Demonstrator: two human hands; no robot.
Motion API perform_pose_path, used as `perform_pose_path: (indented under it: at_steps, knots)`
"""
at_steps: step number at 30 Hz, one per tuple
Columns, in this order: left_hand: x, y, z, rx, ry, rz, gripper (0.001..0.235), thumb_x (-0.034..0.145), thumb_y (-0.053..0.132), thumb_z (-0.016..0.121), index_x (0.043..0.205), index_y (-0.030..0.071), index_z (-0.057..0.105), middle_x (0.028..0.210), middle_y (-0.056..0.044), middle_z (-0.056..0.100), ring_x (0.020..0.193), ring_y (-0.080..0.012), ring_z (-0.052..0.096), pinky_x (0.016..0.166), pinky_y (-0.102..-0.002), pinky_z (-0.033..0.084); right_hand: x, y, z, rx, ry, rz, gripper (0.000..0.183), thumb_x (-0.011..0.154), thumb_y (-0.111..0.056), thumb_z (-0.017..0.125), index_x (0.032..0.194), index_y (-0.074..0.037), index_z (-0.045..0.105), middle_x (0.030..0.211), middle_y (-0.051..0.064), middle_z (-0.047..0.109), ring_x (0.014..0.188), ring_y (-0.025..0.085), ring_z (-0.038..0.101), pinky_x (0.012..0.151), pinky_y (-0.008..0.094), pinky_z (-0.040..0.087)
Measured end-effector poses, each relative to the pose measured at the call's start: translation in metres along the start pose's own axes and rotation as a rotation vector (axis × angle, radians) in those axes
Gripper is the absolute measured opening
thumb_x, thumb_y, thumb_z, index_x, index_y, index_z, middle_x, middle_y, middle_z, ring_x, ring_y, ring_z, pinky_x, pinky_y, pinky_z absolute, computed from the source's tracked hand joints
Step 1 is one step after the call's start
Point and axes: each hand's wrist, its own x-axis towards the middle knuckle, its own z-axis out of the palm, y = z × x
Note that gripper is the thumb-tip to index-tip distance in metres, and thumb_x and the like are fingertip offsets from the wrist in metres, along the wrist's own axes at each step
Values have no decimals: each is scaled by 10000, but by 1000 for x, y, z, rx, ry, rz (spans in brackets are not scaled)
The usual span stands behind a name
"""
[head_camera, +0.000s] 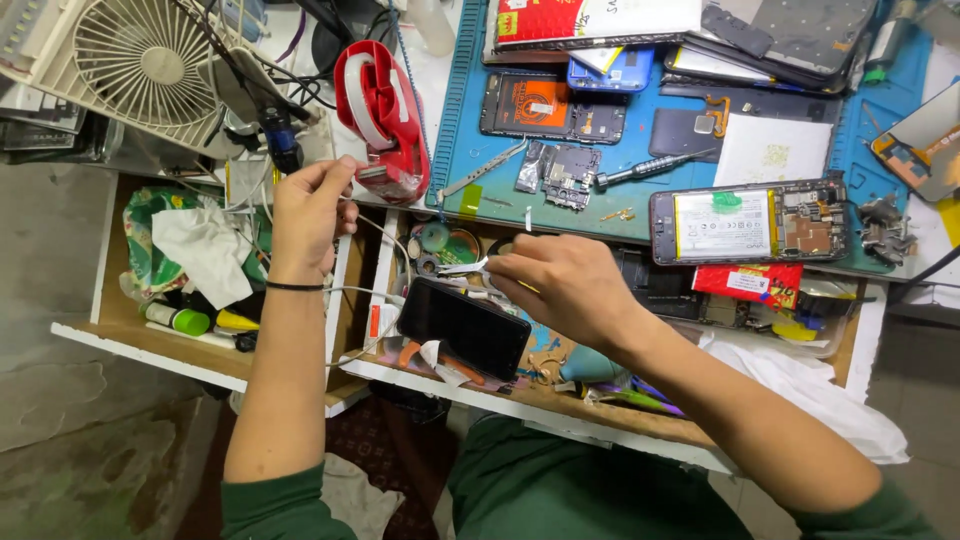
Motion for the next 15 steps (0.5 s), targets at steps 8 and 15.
perform_pose_path:
  at_steps: [8, 15]
  knots:
    - [10, -4, 1, 44, -59, 18, 183, 995, 254, 700, 1020, 84, 762, 741, -8, 508, 499, -89, 596, 400, -225, 553, 53, 22, 76, 103, -52, 218, 116, 984, -244, 664, 998, -146, 724, 762, 15, 628, 646, 281, 676, 533, 404, 524]
    - [12, -4, 7, -1, -47, -45, 166, 954, 225, 742, 1012, 69, 746, 742, 0, 473, 526, -127, 643, 441, -265, 618, 85, 31, 101, 121, -48, 350, 215, 962, -264, 691, 1135, -146, 740, 764, -4, 663, 641, 221, 696, 527, 371, 549]
